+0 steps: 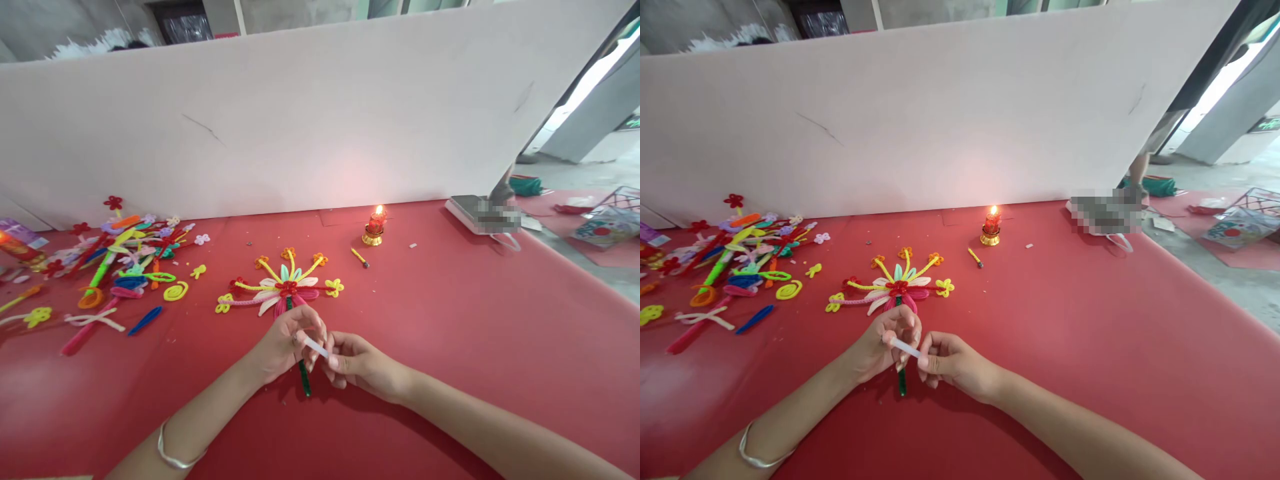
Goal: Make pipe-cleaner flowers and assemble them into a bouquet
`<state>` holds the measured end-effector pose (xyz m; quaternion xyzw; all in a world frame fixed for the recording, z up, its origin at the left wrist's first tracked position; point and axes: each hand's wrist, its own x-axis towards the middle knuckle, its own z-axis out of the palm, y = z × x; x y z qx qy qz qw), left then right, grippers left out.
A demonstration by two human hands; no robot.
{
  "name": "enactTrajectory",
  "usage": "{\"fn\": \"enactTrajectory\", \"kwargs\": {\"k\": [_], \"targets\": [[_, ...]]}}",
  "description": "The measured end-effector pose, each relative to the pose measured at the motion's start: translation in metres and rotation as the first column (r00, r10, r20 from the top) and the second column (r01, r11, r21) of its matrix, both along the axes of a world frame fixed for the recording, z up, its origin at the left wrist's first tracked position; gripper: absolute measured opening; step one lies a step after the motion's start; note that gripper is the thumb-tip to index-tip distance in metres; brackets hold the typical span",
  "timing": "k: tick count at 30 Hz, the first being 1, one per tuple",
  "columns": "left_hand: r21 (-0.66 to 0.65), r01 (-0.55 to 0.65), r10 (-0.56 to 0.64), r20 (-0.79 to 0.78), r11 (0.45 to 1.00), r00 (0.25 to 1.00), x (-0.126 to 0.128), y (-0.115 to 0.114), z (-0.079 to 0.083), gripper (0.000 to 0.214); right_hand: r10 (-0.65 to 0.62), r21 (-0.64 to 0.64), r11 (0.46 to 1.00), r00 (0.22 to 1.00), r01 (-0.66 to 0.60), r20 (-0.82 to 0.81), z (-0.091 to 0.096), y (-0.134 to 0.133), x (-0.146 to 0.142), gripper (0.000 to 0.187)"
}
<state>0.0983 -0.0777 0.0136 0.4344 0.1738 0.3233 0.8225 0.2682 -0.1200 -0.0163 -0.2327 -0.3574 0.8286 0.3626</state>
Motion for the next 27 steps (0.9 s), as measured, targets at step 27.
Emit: {"fn": "enactTrajectory", "kwargs": {"k": [27], "targets": [[0.024,-0.085,0.085,-0.025,0.996,0.996,-0.0026,0.0029,-0.0048,0.034,-0.060,-0.082,0.995,0.996,0.055,-0.064,0.0061,0.0017,0.0020,0.029]]}}
